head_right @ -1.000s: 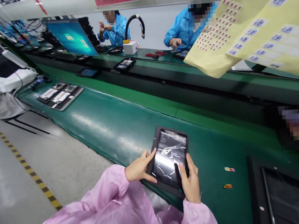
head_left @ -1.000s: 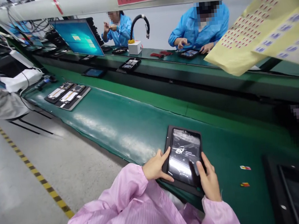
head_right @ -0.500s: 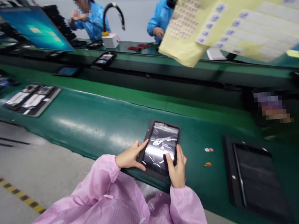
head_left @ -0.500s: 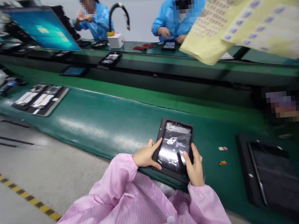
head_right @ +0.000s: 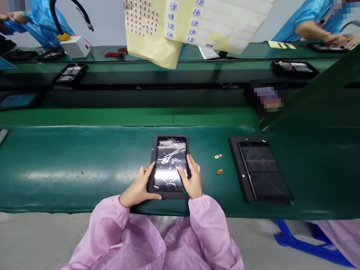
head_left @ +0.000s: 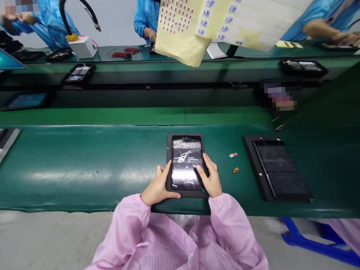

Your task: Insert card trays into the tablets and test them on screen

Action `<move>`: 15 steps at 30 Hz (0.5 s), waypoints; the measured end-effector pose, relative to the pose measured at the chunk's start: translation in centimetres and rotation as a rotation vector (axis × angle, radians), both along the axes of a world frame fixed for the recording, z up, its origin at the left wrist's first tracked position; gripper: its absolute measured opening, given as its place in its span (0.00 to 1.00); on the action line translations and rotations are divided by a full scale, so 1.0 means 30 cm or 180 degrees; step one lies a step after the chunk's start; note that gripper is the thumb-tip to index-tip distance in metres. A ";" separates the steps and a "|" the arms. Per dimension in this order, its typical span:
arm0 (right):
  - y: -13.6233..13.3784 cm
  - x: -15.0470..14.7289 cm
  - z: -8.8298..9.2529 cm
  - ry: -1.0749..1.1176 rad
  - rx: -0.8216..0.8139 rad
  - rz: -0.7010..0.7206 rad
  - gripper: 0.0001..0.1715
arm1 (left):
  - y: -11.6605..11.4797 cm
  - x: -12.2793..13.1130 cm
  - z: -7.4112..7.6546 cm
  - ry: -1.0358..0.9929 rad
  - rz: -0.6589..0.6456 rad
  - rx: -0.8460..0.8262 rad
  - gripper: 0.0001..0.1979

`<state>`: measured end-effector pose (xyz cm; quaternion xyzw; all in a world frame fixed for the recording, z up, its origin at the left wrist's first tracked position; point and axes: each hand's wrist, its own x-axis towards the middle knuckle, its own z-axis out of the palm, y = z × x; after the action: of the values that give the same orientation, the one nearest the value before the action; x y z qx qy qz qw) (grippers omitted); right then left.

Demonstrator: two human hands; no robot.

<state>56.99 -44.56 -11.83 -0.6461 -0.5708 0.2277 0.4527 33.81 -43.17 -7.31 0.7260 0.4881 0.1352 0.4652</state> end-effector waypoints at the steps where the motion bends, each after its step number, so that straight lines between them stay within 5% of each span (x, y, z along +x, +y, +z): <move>1: 0.001 0.002 0.002 0.0005 -0.0014 0.0013 0.37 | -0.005 0.005 0.000 -0.0018 0.0045 0.0028 0.62; 10: 0.001 -0.010 0.010 0.0097 -0.0011 -0.0128 0.34 | -0.015 0.014 -0.012 -0.0048 0.0247 -0.0132 0.57; 12: 0.001 -0.011 0.002 0.0280 0.0081 -0.0211 0.32 | -0.006 0.019 0.038 0.0004 0.0347 0.0034 0.54; 15: 0.002 -0.008 -0.008 0.0566 0.0181 -0.0366 0.29 | -0.028 0.026 0.207 -0.0356 0.0597 0.0929 0.45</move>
<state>56.74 -44.49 -12.08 -0.6420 -0.4966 0.2414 0.5319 34.58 -44.02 -1.10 0.7285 0.5023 0.2875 0.3666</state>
